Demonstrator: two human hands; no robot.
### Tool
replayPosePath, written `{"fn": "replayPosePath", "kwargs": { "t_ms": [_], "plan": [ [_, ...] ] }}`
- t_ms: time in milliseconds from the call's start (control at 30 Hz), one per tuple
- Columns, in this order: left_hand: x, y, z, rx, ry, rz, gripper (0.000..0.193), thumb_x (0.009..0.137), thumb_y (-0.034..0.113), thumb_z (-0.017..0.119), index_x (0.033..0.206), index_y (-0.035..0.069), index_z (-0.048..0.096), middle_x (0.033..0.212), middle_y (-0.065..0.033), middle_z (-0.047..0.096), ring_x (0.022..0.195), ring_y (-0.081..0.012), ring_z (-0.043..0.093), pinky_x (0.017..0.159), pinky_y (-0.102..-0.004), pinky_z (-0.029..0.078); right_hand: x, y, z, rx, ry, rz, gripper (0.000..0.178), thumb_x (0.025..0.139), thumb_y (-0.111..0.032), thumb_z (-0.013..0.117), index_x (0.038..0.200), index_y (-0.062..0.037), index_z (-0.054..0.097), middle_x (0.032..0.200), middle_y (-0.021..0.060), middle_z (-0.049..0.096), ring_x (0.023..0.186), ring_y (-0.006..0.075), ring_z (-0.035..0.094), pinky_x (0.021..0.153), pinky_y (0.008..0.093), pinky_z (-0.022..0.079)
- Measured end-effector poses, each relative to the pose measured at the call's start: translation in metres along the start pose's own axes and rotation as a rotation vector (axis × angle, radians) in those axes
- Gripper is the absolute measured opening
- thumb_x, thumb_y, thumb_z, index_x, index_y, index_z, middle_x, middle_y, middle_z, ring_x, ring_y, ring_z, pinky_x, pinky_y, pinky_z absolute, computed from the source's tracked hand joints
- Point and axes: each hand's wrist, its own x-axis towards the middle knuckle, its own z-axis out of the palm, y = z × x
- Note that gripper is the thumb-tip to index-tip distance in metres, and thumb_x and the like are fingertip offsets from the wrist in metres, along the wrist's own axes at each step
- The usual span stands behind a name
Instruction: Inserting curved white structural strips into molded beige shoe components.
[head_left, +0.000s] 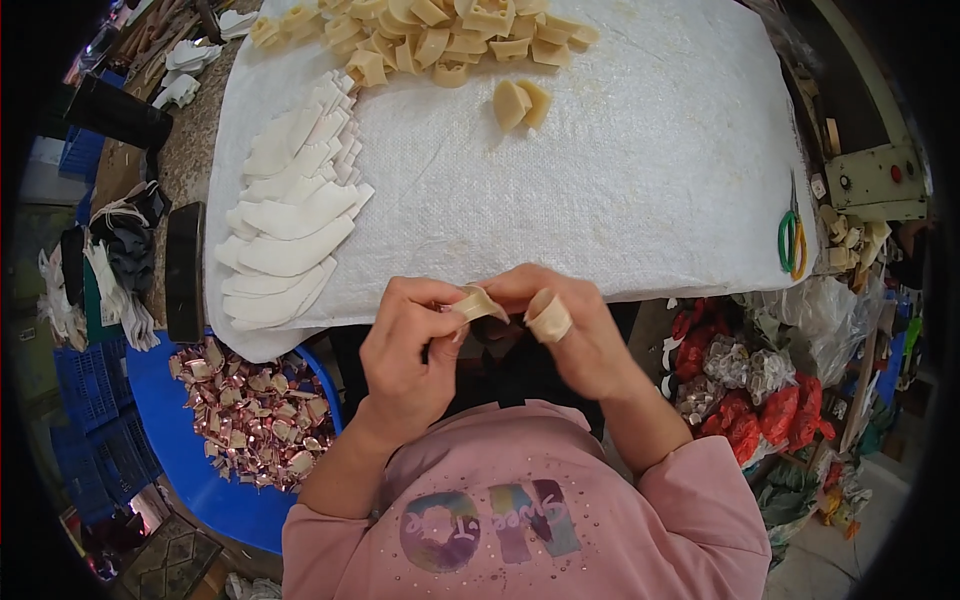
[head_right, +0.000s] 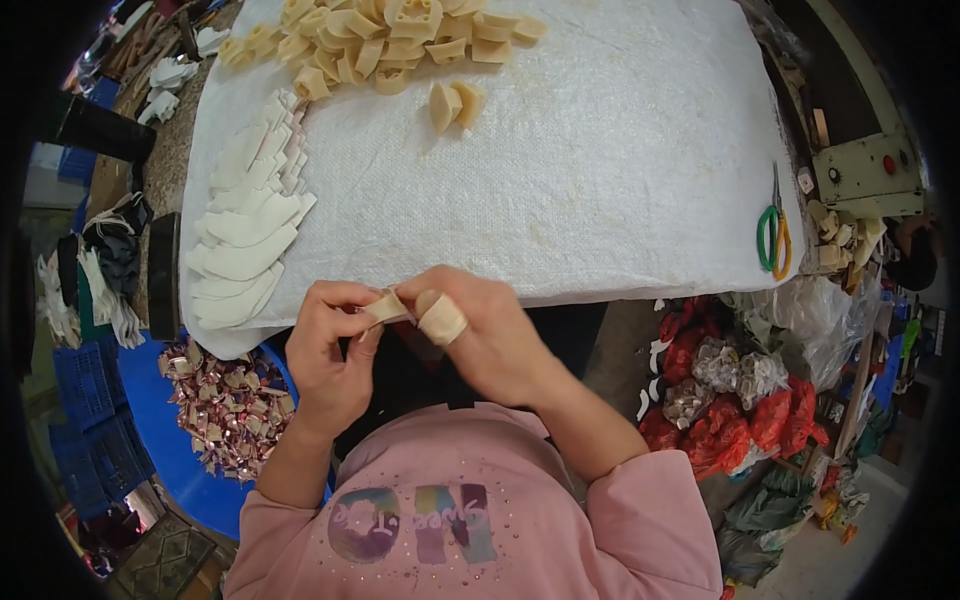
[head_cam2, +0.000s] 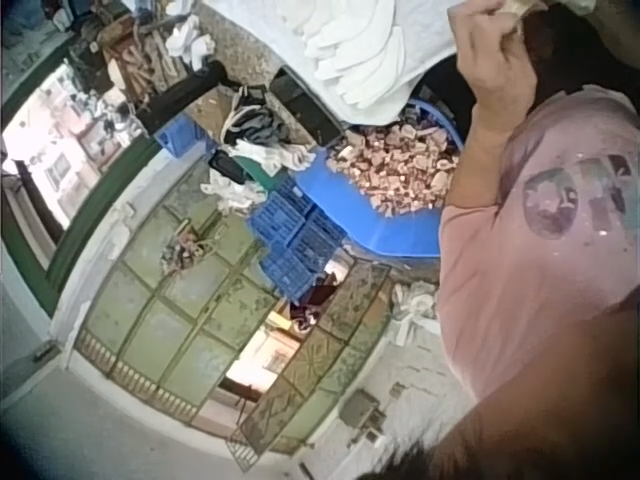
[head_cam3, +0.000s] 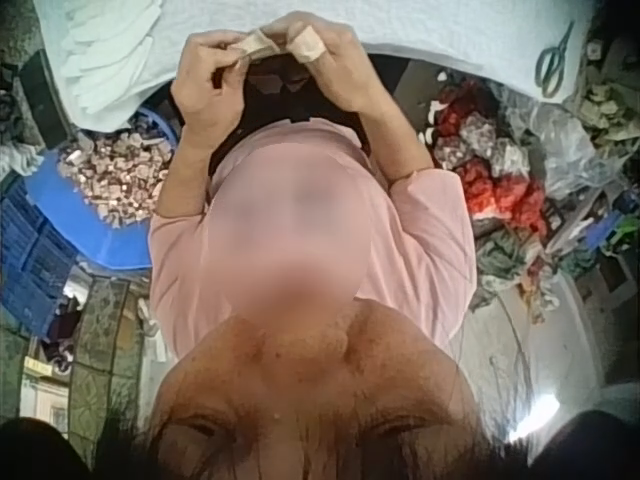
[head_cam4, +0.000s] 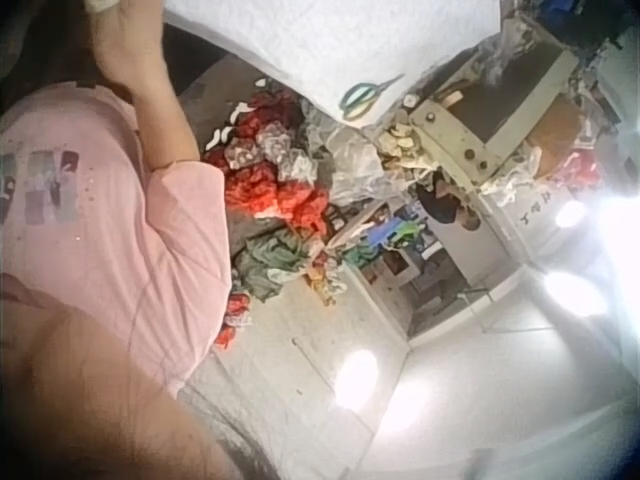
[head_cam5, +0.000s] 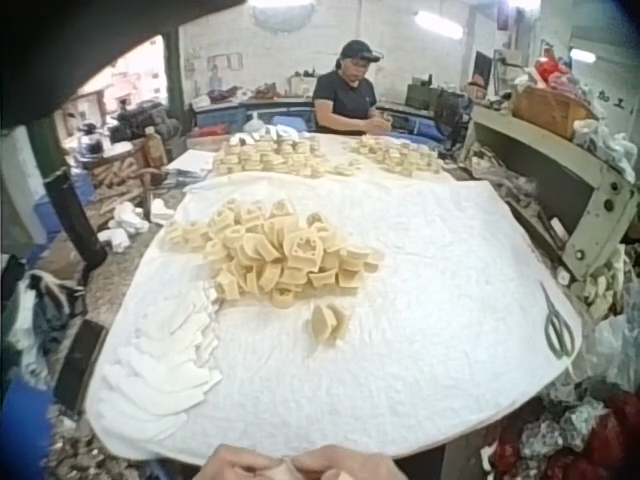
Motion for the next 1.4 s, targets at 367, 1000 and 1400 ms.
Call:
{"fn": "replayPosePath", "kwargs": {
  "t_ms": [367,1000,1400],
  "plan": [
    [0.000,0.001,0.000,-0.277,-0.136,0.043,0.021,0.076,-0.013,0.062,0.078,0.001,0.047,0.090,-0.0144,0.057,0.081,-0.0238,0.062,0.066,-0.0293,0.051,0.013,0.008,-0.008,0.413,-0.250,0.199,0.034,0.080,-0.007,0.068,0.110,0.0018,0.054,0.089,0.0103,0.063,0.077,0.0126,0.060,0.067,0.0265,0.052],
    [0.006,0.008,0.015,-0.730,0.171,-0.477,0.013,0.085,0.002,0.063,0.093,-0.005,0.057,0.101,-0.0144,0.061,0.088,-0.0138,0.060,0.079,-0.0259,0.050,0.017,0.011,0.012,-0.142,0.205,-0.310,0.016,0.076,-0.001,0.056,0.091,-0.0067,0.053,0.091,0.0084,0.051,0.089,0.0255,0.043,0.081,0.0348,0.035],
    [0.015,0.009,0.004,-0.135,0.131,-0.118,0.010,0.081,0.008,0.067,0.085,0.001,0.063,0.103,-0.0124,0.058,0.088,-0.0174,0.056,0.074,-0.0288,0.047,0.016,0.011,0.007,-0.232,0.191,-0.438,0.016,0.074,-0.010,0.066,0.085,-0.0060,0.055,0.085,0.0068,0.051,0.085,0.0244,0.045,0.079,0.0357,0.035]
  ]
}}
